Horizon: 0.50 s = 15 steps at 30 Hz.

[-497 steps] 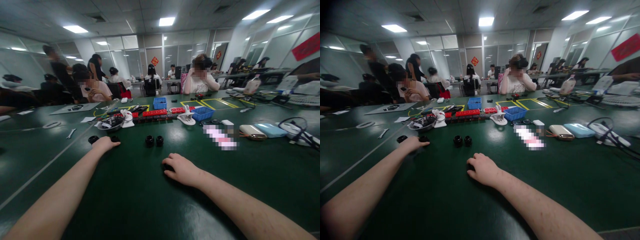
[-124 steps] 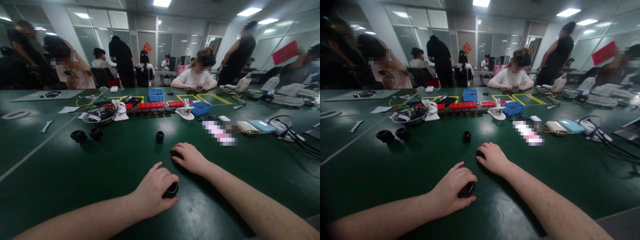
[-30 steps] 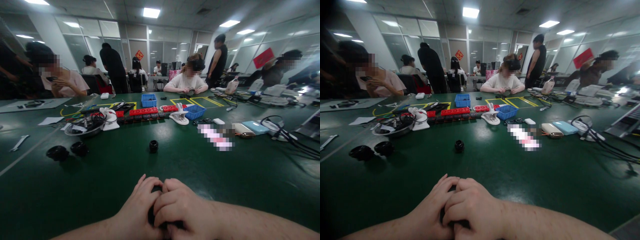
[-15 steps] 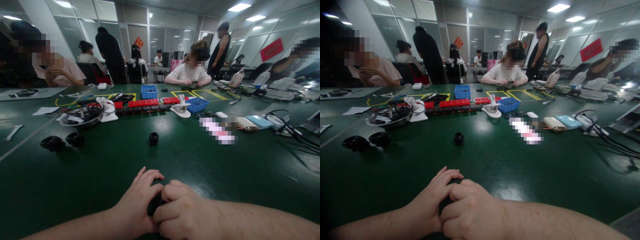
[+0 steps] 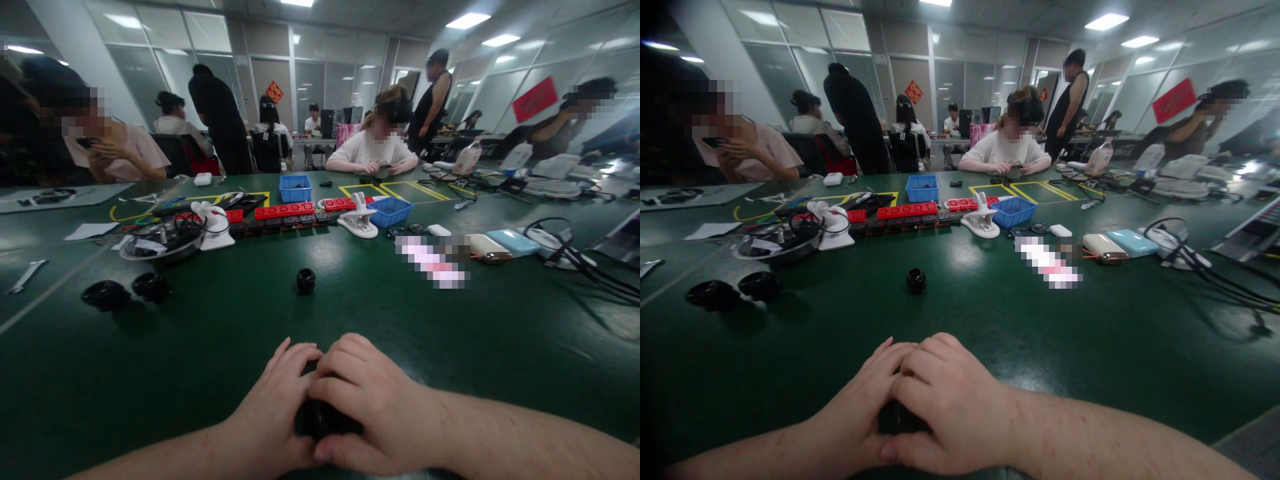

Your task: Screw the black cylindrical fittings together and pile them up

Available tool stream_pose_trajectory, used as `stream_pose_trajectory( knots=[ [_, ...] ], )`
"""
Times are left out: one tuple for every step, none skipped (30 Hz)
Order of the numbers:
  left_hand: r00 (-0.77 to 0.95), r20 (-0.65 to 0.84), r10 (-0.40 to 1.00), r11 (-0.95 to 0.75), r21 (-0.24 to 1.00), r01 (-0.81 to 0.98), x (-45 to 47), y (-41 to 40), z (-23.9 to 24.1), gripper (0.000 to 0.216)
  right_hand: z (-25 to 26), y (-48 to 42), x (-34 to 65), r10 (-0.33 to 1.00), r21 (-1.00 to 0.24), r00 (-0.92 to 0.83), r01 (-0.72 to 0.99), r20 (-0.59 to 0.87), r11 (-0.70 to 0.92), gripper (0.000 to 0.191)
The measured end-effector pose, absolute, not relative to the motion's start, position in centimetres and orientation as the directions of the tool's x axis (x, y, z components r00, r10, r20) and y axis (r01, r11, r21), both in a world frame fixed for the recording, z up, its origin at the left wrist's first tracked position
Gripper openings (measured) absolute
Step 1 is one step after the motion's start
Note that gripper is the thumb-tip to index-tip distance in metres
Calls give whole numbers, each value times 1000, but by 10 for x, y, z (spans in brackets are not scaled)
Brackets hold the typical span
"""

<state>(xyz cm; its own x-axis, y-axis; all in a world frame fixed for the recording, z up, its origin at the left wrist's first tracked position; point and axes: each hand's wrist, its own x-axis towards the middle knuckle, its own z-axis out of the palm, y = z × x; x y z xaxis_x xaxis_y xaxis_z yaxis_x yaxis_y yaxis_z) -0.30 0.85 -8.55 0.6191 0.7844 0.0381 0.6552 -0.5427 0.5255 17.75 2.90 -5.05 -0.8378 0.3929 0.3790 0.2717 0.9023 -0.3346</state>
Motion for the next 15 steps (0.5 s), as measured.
stream_pose_trajectory(
  knots=[
    [621,33,783,-541,528,655,-3,9,-85,59,-51,29,177,385,-314,-850,278,360,908,29],
    [624,27,781,-542,528,654,-3,9,-84,59,-51,29,177,378,-300,-860,281,342,912,28],
    [625,25,780,-542,526,656,-3,9,-84,59,-51,29,177,370,-294,-870,279,325,914,26],
    [624,23,781,-542,522,659,-3,8,-84,60,-51,28,177,362,-296,-880,273,309,915,25],
    [620,23,784,-540,517,664,-3,8,-84,60,-50,28,177,354,-302,-888,265,295,916,23],
    [617,25,787,-539,514,667,-3,8,-85,60,-49,28,177,345,-311,-895,255,282,916,21],
    [614,27,789,-538,513,669,-3,8,-85,59,-48,28,177,333,-320,-903,241,272,916,19],
    [611,30,791,-536,514,670,-2,8,-85,57,-47,28,177,319,-329,-910,226,264,917,17],
    [608,32,793,-534,516,669,-2,8,-85,56,-46,28,177,304,-340,-917,208,258,917,16],
    [607,34,794,-533,519,668,-1,8,-85,55,-45,29,176,284,-350,-924,186,254,918,16],
    [605,36,795,-531,523,666,-1,8,-85,55,-45,29,176,260,-361,-932,158,254,919,16],
    [605,40,795,-531,526,664,-1,8,-84,55,-45,30,176,234,-372,-937,126,261,920,17],
    [605,43,795,-532,528,662,-1,8,-84,56,-46,31,176,209,-384,-939,92,273,919,17],
    [606,47,794,-534,531,658,-1,8,-84,56,-48,32,176,189,-396,-938,62,289,916,18],
    [607,50,793,-536,532,656,-1,9,-84,55,-49,33,176,172,-407,-936,33,308,913,18]
  ],
)
